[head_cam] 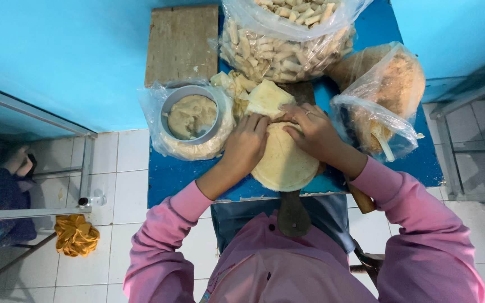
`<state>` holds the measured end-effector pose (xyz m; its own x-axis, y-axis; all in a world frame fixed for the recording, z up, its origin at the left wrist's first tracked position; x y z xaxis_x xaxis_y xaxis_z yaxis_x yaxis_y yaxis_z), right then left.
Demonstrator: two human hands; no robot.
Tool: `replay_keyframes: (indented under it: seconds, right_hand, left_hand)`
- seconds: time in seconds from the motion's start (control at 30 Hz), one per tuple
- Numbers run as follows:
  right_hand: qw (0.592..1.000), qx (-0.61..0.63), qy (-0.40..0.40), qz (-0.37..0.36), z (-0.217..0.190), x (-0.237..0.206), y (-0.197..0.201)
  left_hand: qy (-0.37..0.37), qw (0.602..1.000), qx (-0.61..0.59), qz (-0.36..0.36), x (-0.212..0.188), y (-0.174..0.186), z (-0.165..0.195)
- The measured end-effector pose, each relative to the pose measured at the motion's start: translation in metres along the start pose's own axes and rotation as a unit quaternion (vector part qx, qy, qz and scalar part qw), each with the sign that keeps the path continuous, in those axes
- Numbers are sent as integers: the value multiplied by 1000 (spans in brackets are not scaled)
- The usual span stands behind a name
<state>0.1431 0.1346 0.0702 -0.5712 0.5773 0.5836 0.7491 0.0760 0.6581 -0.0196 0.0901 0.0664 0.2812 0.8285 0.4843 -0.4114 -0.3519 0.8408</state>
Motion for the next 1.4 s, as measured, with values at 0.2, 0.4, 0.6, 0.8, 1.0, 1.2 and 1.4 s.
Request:
replay_keyframes:
  seconds: [0.2, 0.4, 0.6, 0.8, 1.0, 1.2, 1.4]
  right_hand:
    - [977, 169, 24, -130, -20, -12, 13]
    - [947, 156, -20, -279, -41, -41, 7]
    - [967, 129, 7, -220, -42, -49, 4]
    - [968, 193, -100, -124, -23, -54, 10]
    - [976, 137, -3, -169, -50, -63, 9]
    - [976, 103, 82, -174, -66, -66, 10]
    - [970, 177, -27, -166, -44, -65, 5]
  left_hand:
    - [11, 998, -52, -26, -2, -4, -6]
    - [6, 997, -61, -36, -1, -5, -7]
    - [24, 993, -113, -22, -2, 13, -4]
    - [37, 988, -145, 44, -15, 45, 7]
    - [76, 973, -193, 102, -36, 67, 5]
    - [162, 951, -250, 83, -61, 60, -6]
    - [217, 922, -314, 61, -89, 37, -18]
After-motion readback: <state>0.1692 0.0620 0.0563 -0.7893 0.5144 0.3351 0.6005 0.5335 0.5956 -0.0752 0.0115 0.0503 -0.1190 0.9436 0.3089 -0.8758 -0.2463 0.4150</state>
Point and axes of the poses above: each hand's wrist, its own x-axis towards the middle knuckle, its own y-axis out of the back of the hand, z = x × y, the point moved 6 cm from there along x, towards the middle knuckle, and after that the axes turned 10 degrees about x, right-handed, at the moved point
